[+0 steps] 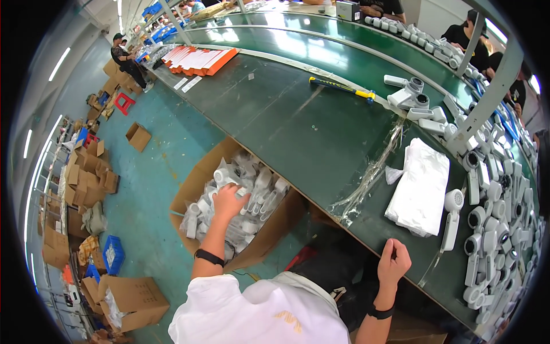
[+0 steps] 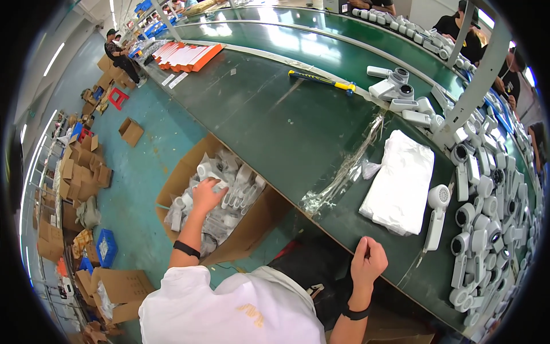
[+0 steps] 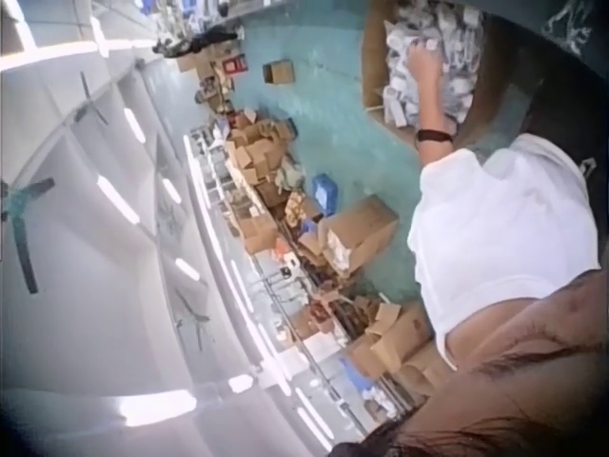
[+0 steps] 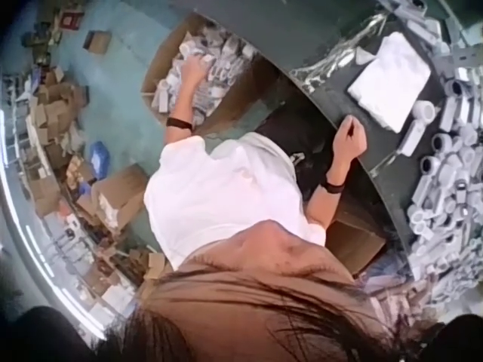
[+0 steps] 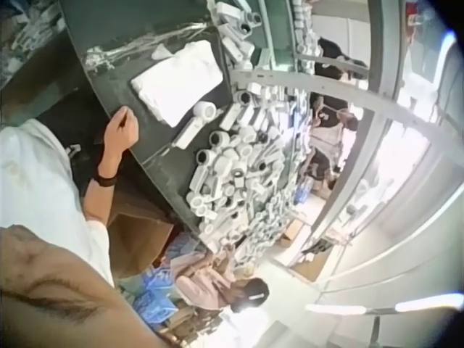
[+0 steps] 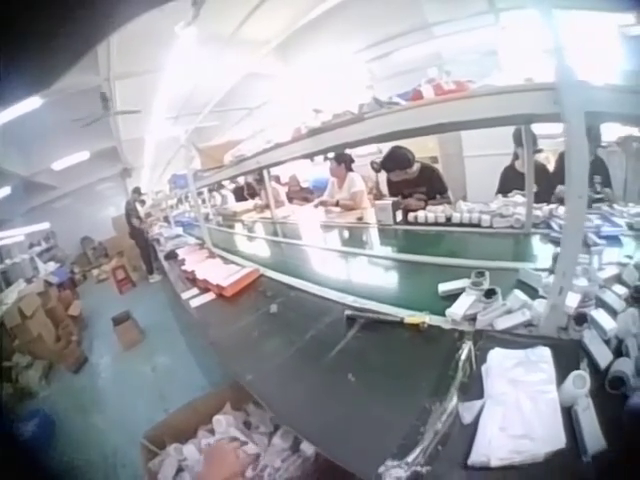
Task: The person picks up a handheld fan from a pile, slides it into a plastic bag, and places the bagged fan onto the table, repeating the process for a second fan.
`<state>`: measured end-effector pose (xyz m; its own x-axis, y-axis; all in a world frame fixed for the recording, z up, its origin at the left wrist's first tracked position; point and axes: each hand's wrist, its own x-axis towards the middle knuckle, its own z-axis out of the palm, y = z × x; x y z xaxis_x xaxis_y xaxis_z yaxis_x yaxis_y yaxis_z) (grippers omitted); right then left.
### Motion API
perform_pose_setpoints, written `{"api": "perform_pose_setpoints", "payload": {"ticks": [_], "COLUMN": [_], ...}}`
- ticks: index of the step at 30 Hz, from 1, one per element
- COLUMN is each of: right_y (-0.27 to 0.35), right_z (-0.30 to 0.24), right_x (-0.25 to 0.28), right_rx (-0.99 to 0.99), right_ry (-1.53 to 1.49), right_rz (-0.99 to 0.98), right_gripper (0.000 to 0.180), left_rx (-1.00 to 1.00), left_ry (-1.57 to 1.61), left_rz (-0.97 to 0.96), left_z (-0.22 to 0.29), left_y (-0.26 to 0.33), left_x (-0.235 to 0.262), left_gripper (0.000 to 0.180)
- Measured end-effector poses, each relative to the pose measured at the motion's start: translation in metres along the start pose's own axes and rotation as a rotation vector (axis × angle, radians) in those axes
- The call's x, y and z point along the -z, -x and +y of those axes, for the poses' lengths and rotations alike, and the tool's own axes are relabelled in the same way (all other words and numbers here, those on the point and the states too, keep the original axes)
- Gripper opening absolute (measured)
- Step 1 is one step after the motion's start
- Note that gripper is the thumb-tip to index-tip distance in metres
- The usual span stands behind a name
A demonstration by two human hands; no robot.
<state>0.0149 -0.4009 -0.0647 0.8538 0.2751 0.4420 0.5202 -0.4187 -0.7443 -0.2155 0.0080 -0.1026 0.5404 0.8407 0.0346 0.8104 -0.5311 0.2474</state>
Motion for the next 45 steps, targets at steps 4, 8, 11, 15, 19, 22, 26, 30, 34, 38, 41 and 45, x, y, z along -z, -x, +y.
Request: {"api": "perform_pose_setpoints", "payload": {"ticks": [4,8,11,15,19,22,26,30,34,38,41,45], "right_y": [-0.002,-0.002,-0.004,-0.003,-0.004,-0.004,-0.004,-0.004,-0.002,-0.002,-0.003,-0.003], "right_z": [0.001,0.005,0.006,0.006,0.01,0.009,0.001,0.001,0.003,0.001,0.002,-0.001], "right_x": [-0.002,-0.003,-0.006,-0.008,-0.007,-0.006,-0.011,-0.004,-0.004,-0.006,-0.006,-0.005], "right_rx": [0.014,0.005,-0.006,-0.065,-0.098,-0.094,-0.092,-0.123,-0.108,-0.093,-0.069,-0.051], "right_ry": [-0.033,-0.036,-0.045,-0.055,-0.043,-0.028,-0.08,-0.039,-0.04,-0.057,-0.081,-0.087], "right_rz": [0.008,0.038,0.081,0.09,0.132,0.166,0.165,0.154,0.188,0.17,0.153,0.161], "right_gripper": [0.013,0.013,0.012,0.017,0.017,0.017,0.016,0.014,0.014,0.013,0.013,0.01], "left_rx": [-0.057,-0.176,-0.324,-0.599,-0.834,-0.853,-0.644,-0.704,-0.702,-0.659,-0.637,-0.642], "left_ry": [0.157,0.281,0.34,0.451,0.521,0.562,0.695,0.705,0.708,0.655,0.642,0.626], "left_rz": [0.24,0.334,0.415,0.392,0.338,0.31,0.202,0.204,0.224,0.173,0.162,0.163], "left_z": [-0.01,0.025,0.061,0.128,0.214,0.265,0.285,0.286,0.291,0.291,0.292,0.293], "left_y": [0.007,0.015,0.014,0.013,0.009,-0.001,-0.007,-0.005,-0.01,-0.012,-0.012,-0.011], "left_x": [0.013,0.045,0.058,0.065,0.067,0.039,-0.028,-0.037,-0.039,-0.041,-0.04,-0.039], "left_gripper": [0.038,0.033,0.03,0.032,0.029,0.027,0.021,0.021,0.018,0.018,0.019,0.018]}}
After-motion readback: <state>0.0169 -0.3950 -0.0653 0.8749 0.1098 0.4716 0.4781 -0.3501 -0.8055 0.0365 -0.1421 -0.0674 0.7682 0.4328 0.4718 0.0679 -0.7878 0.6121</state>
